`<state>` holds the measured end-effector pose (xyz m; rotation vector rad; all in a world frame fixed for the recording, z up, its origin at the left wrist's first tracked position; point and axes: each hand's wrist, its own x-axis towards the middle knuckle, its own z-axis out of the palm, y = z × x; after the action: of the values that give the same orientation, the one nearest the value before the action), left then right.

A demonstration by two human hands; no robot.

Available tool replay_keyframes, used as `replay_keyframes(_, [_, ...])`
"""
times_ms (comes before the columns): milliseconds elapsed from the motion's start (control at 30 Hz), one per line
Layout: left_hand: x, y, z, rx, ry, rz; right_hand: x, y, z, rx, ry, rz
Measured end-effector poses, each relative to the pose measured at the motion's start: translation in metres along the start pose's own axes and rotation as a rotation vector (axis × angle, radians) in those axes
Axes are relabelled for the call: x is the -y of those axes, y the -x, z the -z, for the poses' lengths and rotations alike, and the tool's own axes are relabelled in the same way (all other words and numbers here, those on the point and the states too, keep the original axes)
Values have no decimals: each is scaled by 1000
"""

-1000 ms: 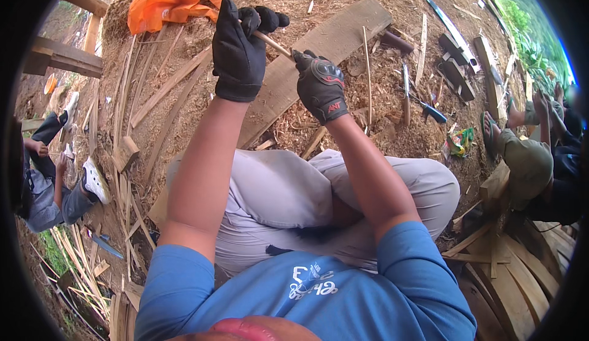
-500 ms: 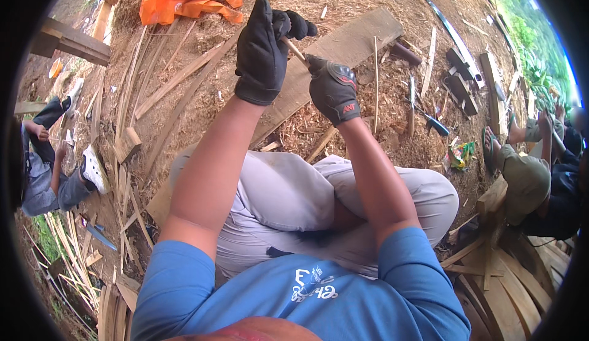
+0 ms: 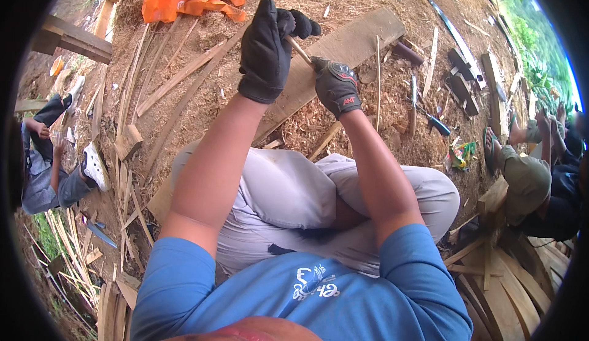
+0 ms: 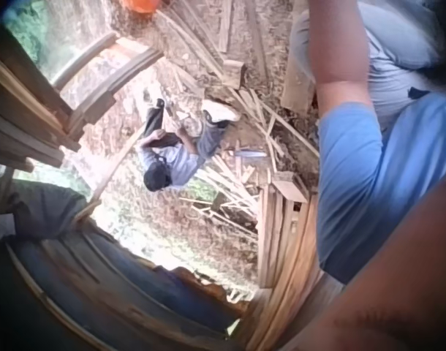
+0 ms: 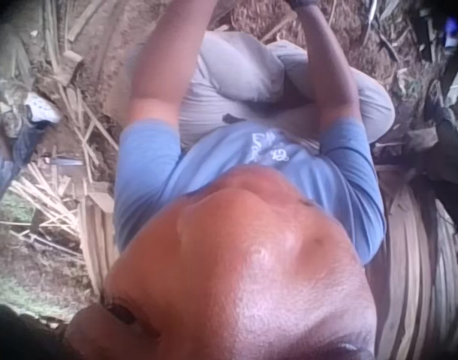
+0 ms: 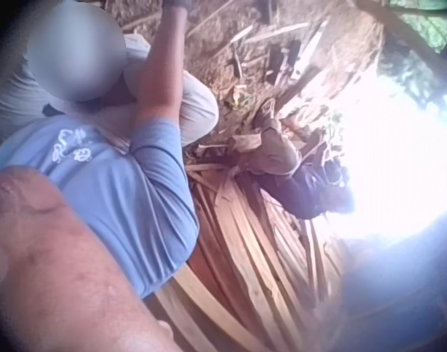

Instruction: The person sits on the ground and uses a knife to sharpen a thin wooden stick. They hold the stick with one hand and carefully shave off thin layers of wood with the other, rotating the stick to work on different sides. The process is repetitive and focused on refining the stick's shape.

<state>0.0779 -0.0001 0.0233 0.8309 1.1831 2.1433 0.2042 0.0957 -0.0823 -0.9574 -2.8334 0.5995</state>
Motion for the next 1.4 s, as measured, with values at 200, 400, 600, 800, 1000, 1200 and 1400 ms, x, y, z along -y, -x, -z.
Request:
replay_keyframes(200, [7, 1, 2, -46, -64, -43, 1, 1, -7, -261, -219, 234])
replay_keyframes(400, [8, -1, 7, -21, -196, -77, 22, 1, 13, -248, -203, 215])
replay_keyframes(600, [6, 3, -1, 1, 54, -48, 5, 4, -3, -123, -118, 25])
replay_keyframes(800, [10, 6, 4, -14, 29, 1, 16, 15, -11, -357, -256, 171])
replay_keyframes(1000, [0, 5, -2, -32, -115, 29, 22, 6, -4, -377, -362, 190])
replay_keyframes(1200, [-2, 5, -3, -16, 13, 21, 15, 9, -6, -245, -168, 56])
replay_keyframes(1400, [-7, 7, -7, -56, 33, 69, 15, 12, -7, -176, -141, 13])
